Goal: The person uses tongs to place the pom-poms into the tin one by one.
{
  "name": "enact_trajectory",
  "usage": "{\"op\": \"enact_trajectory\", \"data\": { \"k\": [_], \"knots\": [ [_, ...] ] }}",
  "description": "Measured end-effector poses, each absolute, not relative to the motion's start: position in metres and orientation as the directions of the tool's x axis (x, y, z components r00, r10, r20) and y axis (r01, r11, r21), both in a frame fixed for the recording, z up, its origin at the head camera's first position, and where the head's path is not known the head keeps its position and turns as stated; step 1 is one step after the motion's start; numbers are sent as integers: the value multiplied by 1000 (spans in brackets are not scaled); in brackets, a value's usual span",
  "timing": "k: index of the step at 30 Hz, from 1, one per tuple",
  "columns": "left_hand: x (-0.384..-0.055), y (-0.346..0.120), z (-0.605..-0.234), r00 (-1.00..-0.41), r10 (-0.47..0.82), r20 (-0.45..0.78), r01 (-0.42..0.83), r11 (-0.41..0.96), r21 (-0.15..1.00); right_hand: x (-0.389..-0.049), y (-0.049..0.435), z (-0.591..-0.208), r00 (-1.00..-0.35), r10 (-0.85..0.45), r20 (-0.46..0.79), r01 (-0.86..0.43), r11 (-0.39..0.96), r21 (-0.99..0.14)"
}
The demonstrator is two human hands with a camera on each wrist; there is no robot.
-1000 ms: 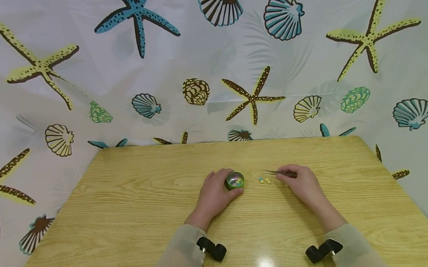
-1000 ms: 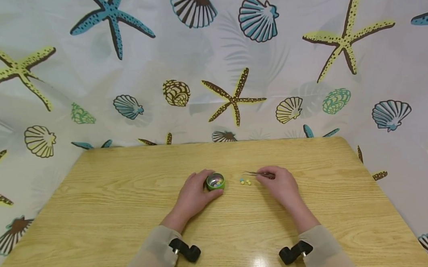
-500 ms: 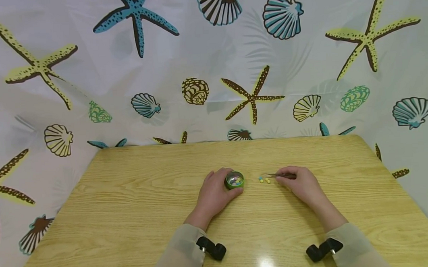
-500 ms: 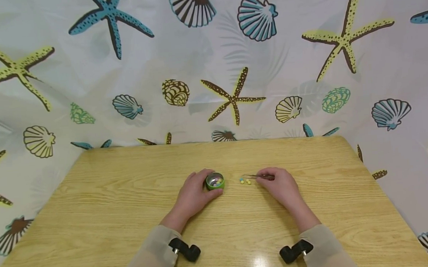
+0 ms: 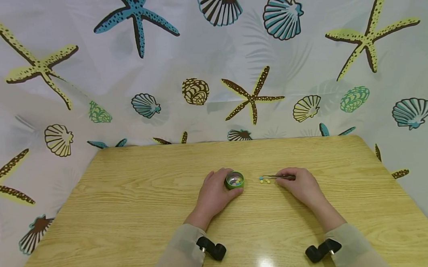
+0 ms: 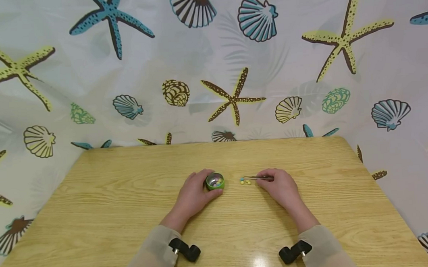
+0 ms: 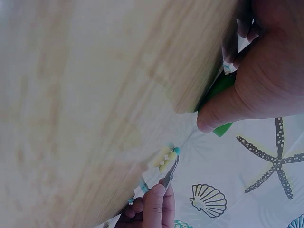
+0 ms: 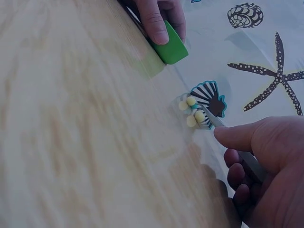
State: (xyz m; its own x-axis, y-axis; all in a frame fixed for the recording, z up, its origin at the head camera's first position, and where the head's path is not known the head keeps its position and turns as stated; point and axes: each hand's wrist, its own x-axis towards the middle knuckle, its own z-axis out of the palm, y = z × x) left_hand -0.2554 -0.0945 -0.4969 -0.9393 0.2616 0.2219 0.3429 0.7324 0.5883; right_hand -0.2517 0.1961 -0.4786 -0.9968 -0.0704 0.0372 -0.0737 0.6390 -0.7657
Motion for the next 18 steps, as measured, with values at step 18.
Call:
{"op": "enact_trajectory", "data": {
  "k": [18],
  "knots": [
    [-255, -95, -497, -939, 260, 224, 343, 730, 591, -250, 195, -479, -999, -41, 28, -47, 630, -775]
  ]
}}
